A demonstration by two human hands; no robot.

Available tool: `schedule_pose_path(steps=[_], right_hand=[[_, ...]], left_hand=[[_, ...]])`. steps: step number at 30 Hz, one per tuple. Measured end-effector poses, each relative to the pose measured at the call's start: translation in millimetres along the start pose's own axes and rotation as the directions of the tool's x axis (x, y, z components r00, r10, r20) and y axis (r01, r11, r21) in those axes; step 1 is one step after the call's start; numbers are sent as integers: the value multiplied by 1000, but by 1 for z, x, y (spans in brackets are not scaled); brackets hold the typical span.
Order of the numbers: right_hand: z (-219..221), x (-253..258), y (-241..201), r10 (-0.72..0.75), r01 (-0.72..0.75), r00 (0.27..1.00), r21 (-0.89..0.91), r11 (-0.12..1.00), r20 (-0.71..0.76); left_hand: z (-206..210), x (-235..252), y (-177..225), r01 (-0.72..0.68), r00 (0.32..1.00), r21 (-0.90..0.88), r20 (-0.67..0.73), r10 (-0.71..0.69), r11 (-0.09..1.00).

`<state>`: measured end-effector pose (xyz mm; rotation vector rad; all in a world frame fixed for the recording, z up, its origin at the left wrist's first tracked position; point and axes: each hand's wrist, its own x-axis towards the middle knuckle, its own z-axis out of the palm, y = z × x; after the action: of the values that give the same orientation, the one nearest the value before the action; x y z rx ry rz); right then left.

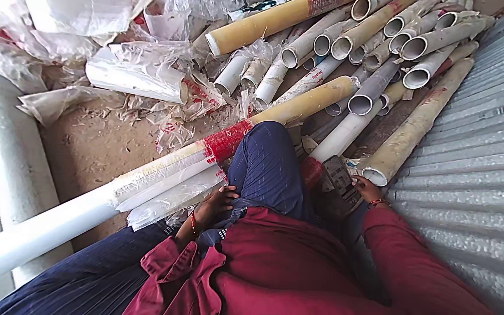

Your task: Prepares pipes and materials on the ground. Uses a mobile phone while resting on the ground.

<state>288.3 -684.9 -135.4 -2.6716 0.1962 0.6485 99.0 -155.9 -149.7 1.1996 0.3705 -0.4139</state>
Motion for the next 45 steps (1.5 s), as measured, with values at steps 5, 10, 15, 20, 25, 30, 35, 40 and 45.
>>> schedule_pose_path(steps=[5, 10, 15, 20, 25, 30, 35, 40, 45], right_hand=[[4, 1, -1, 8, -8, 999, -14, 1000, -31], [3, -1, -1, 1, -1, 1000, 22, 1000, -22], [5, 1, -10, 47, -47, 999, 17, 999, -15], [6, 3, -19, 91, -90, 996, -63, 994, 10], [-15, 6, -46, 10, -18, 980, -37, 999, -198], [-21, 5, -146, -347, 345, 848, -80, 935, -400], [3, 6, -199, -445, 424, 835, -137, 895, -324], [32, 3, -215, -389, 377, 900, -99, 921, -198], [59, 1, -218, -277, 269, 961, -241, 932, 2]], left_hand=[[1, -1, 1, -4, 1000, 10, -6, 4, 1000], [0, 0, 0, 5, 1000, 21, -2, -5, 1000], [2, -1, 2, 11, 1000, 3, -9, -11, 1000], [3, -3, 4, -2, 1000, 33, 2, 2, 999], [0, -36, 43, -129, 991, 185, 49, 122, 974], [-52, -83, 86, -321, 771, 412, -409, 488, 853], [-110, -121, 71, 47, 478, 631, -695, 537, 774], [-115, -117, 45, 360, 453, 504, -830, 325, 785], [-104, -94, 47, 419, 442, 516, -835, 328, 747]])
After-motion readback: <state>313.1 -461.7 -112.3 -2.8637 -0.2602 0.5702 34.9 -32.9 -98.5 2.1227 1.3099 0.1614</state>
